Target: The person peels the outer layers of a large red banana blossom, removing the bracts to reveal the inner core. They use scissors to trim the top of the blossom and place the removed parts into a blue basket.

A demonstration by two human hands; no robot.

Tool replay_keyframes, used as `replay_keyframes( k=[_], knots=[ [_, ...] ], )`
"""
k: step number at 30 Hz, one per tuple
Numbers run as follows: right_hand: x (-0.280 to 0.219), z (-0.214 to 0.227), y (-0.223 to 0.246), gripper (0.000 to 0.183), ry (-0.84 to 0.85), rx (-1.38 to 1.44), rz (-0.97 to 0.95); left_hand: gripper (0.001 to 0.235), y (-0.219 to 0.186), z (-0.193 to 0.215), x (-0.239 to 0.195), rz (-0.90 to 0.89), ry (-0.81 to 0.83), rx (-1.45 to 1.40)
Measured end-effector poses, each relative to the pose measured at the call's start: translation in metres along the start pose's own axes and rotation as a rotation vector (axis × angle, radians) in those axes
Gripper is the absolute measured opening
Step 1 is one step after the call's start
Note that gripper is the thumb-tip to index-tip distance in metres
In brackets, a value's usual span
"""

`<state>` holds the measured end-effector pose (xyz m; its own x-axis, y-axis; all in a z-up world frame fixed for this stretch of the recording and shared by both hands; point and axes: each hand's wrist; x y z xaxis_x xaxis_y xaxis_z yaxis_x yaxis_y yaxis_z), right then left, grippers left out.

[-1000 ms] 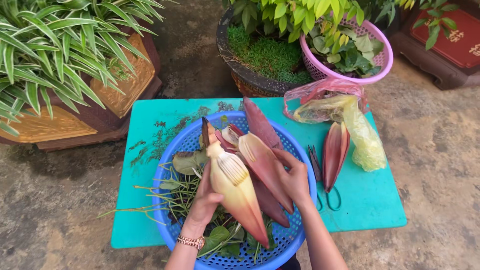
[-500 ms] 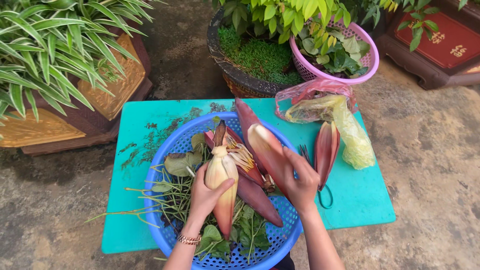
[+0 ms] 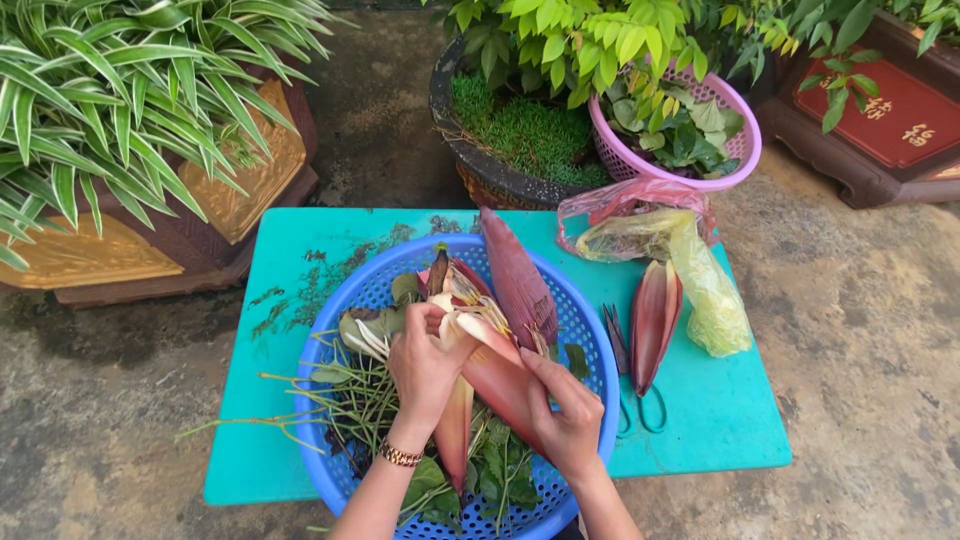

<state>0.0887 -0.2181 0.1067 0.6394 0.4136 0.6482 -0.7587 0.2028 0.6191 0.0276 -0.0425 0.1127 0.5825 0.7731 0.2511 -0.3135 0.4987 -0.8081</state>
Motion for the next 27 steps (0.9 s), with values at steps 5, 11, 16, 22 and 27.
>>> replay_keyframes(
  k=[5,11,16,22,27],
  knots=[
    [-0.005,0.0,-0.01,0.03,0.009,0.017,-0.017,0.045,0.006,0.001,0.0,-0.014,0.014,-0.078],
    [-0.009,-0.004,-0.009,0.031,0.027,-0.043,-0.052,0.03,0.006,0.013,-0.002,0.03,0.126,-0.028],
    [-0.01,-0.004,-0.008,0.054,0.298,0.381,-0.48,0.022,0.016,0.007,-0.011,0.102,0.255,-0.512],
    [-0.021,-0.009,0.004,0.059,0.386,0.095,-0.388,0.026,0.012,0.003,-0.027,-0.092,0.122,-0.091],
    [-0.021,-0.02,0.004,0.054,0.348,-0.143,-0.399,0.027,0.014,0.0,-0.027,-0.121,0.221,0.105]
  ],
)
Point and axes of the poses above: each hand's wrist, its own x-axis towards the middle knuckle, its own z-axis out of the back of the hand, y = z × x, and after that the axes turned 1 degree about z, right-handed
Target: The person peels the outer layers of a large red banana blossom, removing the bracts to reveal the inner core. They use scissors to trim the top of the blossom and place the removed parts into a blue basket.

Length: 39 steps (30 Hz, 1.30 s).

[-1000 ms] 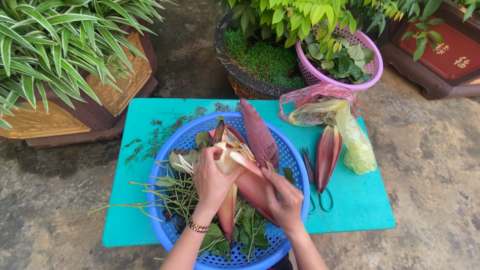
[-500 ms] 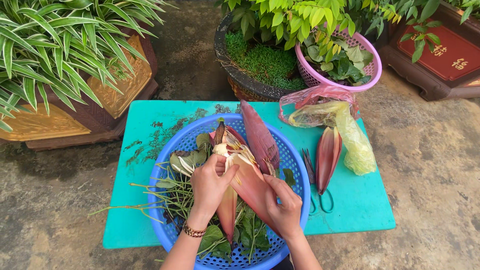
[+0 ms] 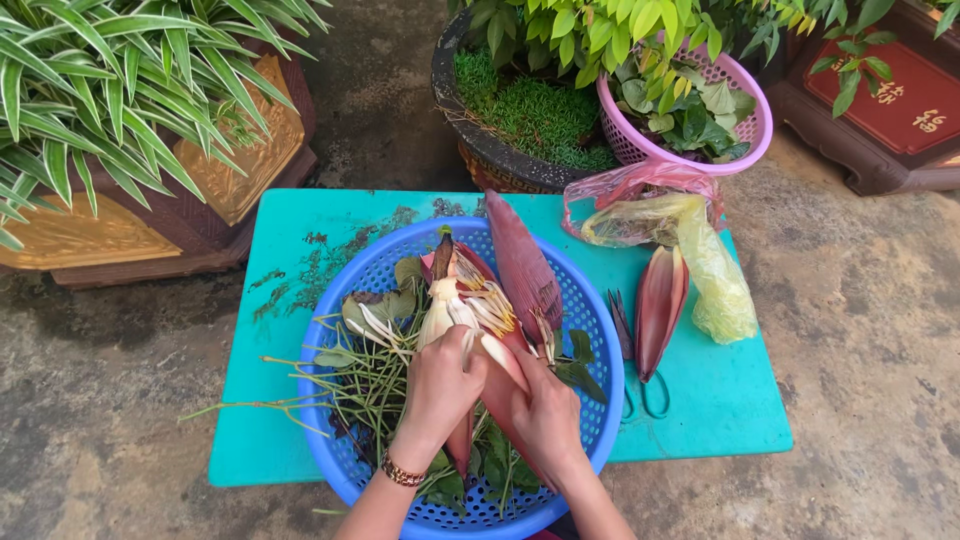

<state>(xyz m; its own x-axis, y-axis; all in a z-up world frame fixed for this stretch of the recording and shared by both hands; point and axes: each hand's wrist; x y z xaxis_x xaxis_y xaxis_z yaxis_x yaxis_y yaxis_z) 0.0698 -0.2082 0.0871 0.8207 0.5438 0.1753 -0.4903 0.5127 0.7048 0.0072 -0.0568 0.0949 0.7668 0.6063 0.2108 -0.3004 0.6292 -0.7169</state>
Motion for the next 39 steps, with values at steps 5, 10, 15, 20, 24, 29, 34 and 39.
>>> replay_keyframes(
  k=[5,10,15,20,24,29,34,39],
  knots=[
    [0.002,0.004,-0.001,0.053,-0.122,-0.081,0.137,0.032,0.001,0.013,0.005,-0.069,0.01,-0.087],
    [0.007,0.009,-0.01,0.051,-0.148,-0.182,0.068,0.026,0.005,0.036,0.006,0.034,0.031,-0.258],
    [0.007,0.017,-0.012,0.045,-0.187,-0.164,0.018,0.018,-0.001,0.056,-0.003,0.085,0.001,0.075],
    [0.003,0.015,-0.003,0.046,-0.191,-0.131,0.057,0.025,-0.023,0.038,-0.008,-0.002,-0.001,0.054],
    [0.0,0.016,0.007,0.05,-0.175,-0.144,0.066,0.033,-0.031,0.021,-0.003,-0.123,-0.074,0.137],
    [-0.003,0.021,0.014,0.055,-0.287,-0.112,0.167,0.035,-0.028,0.009,-0.008,-0.144,-0.175,0.14],
    [-0.011,0.008,0.021,0.053,-0.34,0.121,0.207,0.035,-0.016,-0.019,-0.008,0.092,-0.22,-0.38],
    [-0.012,0.007,0.017,0.051,-0.344,0.159,0.256,0.028,0.001,-0.037,-0.008,0.059,-0.173,-0.595]
  ],
)
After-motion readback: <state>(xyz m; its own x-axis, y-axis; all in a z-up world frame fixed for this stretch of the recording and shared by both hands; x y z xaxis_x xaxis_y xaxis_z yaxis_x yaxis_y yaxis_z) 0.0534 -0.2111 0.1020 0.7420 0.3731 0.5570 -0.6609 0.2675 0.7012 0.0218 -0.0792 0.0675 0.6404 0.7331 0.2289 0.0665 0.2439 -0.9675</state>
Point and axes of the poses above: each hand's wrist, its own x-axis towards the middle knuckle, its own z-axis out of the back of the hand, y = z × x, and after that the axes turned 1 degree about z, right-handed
